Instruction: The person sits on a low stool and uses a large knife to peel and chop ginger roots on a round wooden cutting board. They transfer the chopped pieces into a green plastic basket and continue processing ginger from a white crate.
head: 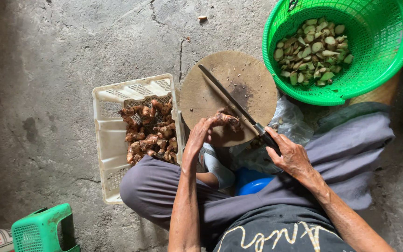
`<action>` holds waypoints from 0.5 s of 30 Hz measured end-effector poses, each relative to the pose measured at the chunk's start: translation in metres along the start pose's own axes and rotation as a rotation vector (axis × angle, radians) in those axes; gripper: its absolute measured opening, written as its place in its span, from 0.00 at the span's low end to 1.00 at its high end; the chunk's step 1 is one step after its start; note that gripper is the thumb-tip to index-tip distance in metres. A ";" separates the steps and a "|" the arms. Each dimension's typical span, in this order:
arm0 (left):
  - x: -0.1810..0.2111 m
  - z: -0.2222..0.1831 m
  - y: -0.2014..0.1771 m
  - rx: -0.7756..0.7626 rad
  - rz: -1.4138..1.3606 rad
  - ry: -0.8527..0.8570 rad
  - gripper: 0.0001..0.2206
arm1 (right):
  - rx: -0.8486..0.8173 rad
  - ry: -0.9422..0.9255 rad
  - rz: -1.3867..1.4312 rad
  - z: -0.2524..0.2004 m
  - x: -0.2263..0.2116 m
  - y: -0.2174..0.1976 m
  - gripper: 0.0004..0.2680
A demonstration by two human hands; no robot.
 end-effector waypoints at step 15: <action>0.014 -0.034 0.008 0.005 -0.225 -0.014 0.23 | -0.060 -0.074 -0.048 -0.002 0.003 0.018 0.27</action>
Point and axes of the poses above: each hand's wrist, its own z-axis towards the middle knuckle, its own y-axis out of the palm, x = y × z, the point moved 4 cm from there along z, towards the middle knuckle, and after that the axes turned 3 degrees about y, right-handed, at the moved point
